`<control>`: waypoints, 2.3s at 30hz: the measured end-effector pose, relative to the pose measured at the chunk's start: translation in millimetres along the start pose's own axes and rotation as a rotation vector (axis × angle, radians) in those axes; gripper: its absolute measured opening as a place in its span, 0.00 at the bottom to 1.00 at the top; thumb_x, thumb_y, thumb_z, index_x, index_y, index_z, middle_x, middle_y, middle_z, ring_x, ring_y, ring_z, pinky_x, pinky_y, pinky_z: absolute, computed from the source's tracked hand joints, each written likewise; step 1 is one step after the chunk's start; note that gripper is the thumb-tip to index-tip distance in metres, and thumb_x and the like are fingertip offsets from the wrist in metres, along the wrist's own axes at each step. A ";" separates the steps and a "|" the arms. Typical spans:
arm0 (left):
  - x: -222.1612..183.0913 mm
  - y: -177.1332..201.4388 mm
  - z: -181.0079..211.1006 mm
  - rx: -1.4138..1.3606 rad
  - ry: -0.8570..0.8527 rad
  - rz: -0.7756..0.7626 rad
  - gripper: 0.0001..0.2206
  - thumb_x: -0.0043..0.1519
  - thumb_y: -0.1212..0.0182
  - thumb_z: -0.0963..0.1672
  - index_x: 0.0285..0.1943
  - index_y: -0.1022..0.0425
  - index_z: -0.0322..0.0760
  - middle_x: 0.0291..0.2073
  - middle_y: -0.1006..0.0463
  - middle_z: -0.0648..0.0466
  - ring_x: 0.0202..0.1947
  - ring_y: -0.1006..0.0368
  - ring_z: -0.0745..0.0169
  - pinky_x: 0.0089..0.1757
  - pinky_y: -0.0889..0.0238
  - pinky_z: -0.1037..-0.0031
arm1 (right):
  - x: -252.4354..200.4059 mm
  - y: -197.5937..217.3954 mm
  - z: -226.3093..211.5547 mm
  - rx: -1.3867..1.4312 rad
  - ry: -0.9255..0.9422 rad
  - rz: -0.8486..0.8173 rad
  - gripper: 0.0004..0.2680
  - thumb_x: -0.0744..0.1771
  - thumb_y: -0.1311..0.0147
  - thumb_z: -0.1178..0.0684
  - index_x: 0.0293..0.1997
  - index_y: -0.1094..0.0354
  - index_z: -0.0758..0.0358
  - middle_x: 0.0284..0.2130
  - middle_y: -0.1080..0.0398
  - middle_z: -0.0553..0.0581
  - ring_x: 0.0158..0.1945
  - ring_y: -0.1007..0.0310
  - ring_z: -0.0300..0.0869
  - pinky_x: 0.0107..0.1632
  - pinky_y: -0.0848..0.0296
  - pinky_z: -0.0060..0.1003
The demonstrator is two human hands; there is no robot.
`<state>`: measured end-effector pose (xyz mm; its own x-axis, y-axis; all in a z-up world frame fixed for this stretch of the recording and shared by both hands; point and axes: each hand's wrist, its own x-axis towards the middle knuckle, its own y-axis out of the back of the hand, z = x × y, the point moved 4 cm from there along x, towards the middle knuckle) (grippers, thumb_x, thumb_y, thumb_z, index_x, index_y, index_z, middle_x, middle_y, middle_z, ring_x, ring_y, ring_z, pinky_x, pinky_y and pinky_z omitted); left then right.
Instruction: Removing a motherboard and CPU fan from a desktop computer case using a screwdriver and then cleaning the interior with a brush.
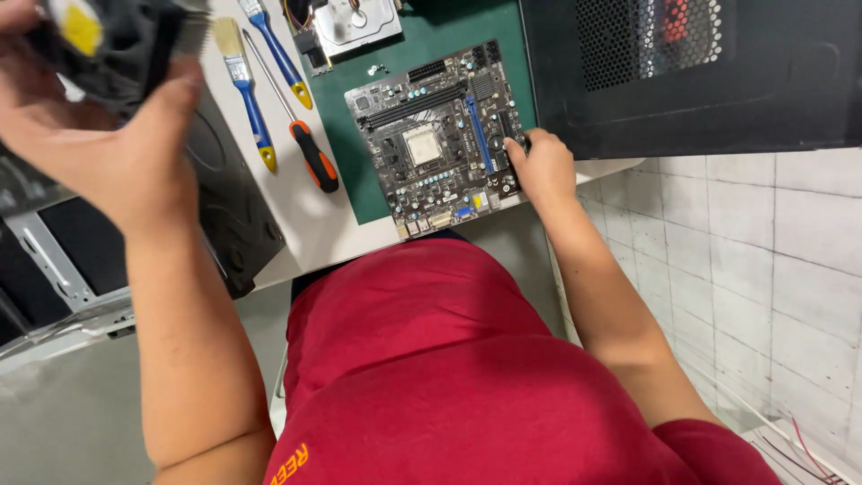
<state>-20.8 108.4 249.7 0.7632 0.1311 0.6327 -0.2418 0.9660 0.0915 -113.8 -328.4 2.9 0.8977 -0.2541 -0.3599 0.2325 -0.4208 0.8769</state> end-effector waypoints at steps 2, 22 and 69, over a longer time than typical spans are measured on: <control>-9.2 23.3 -16.7 -0.005 0.005 0.014 0.30 0.56 0.31 0.22 0.63 0.36 0.23 0.58 0.34 0.40 0.61 0.37 0.44 0.60 0.40 0.53 | 4.4 -1.4 0.8 -0.016 -0.016 0.000 0.21 0.71 0.48 0.39 0.58 0.30 0.72 0.48 0.26 0.73 0.48 0.26 0.67 0.46 0.28 0.59; -34.1 97.0 -14.8 0.128 0.049 0.066 0.22 0.65 0.27 0.26 0.62 0.35 0.17 0.57 0.33 0.34 0.61 0.36 0.38 0.60 0.35 0.43 | 19.1 -10.2 7.5 -0.124 0.049 0.045 0.18 0.71 0.45 0.39 0.44 0.23 0.71 0.41 0.25 0.71 0.39 0.24 0.63 0.36 0.28 0.53; -17.6 139.9 47.0 0.181 0.171 0.095 0.26 0.55 0.26 0.40 0.51 0.45 0.30 0.49 0.47 0.51 0.66 0.42 0.45 0.62 0.39 0.52 | 125.3 -62.0 -234.4 -0.111 0.003 -0.048 0.09 0.66 0.34 0.47 0.35 0.27 0.59 0.34 0.24 0.61 0.37 0.24 0.55 0.35 0.24 0.52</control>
<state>-96.3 230.7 287.5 0.8185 0.2704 0.5068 -0.4087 0.8941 0.1831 72.0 -130.0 -21.8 0.8856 -0.2336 -0.4014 0.3150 -0.3329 0.8888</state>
